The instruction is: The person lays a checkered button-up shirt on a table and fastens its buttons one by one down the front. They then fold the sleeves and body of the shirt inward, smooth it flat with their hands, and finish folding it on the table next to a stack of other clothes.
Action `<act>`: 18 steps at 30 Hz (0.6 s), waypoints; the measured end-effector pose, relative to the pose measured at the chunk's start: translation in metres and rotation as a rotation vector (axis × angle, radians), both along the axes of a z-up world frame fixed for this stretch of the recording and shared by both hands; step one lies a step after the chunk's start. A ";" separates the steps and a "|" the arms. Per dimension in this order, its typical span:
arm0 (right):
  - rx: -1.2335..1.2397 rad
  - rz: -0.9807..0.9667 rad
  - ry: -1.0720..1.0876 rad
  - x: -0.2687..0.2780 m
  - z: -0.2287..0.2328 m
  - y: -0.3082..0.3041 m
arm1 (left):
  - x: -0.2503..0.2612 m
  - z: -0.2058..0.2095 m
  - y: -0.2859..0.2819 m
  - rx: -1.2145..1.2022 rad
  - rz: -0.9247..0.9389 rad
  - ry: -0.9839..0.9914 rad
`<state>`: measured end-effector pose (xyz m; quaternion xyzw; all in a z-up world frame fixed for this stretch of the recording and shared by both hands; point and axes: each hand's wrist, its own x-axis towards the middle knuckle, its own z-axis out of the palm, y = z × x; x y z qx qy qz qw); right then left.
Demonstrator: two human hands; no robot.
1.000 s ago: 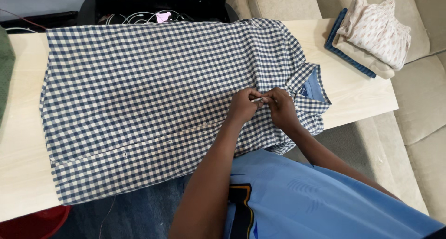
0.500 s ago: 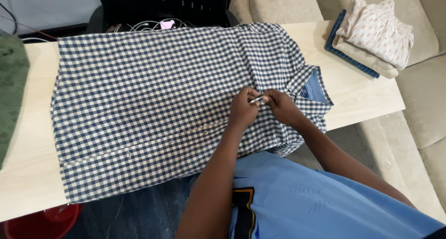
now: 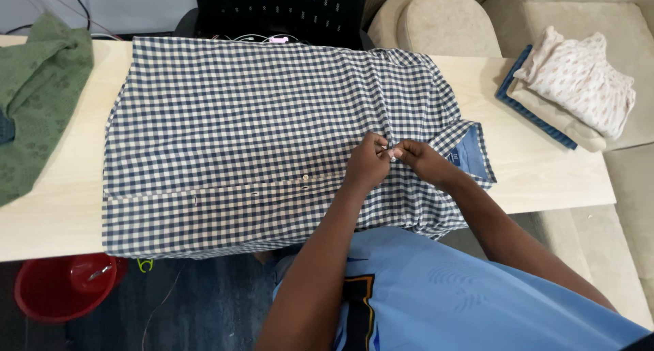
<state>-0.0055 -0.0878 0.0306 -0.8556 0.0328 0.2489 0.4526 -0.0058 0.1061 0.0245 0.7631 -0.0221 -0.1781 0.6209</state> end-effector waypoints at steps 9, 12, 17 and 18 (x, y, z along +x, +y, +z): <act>0.016 -0.207 -0.229 -0.013 0.002 0.018 | 0.009 -0.005 0.001 -0.126 -0.027 0.151; -0.134 -0.207 -0.385 -0.020 -0.007 0.012 | 0.011 -0.017 0.000 -0.285 -0.008 0.265; -0.254 -0.084 -0.719 -0.035 -0.026 -0.003 | 0.007 -0.031 -0.005 -0.200 0.007 0.303; -0.276 -0.064 -0.797 -0.038 -0.027 -0.007 | 0.007 -0.031 -0.005 -0.159 0.002 0.293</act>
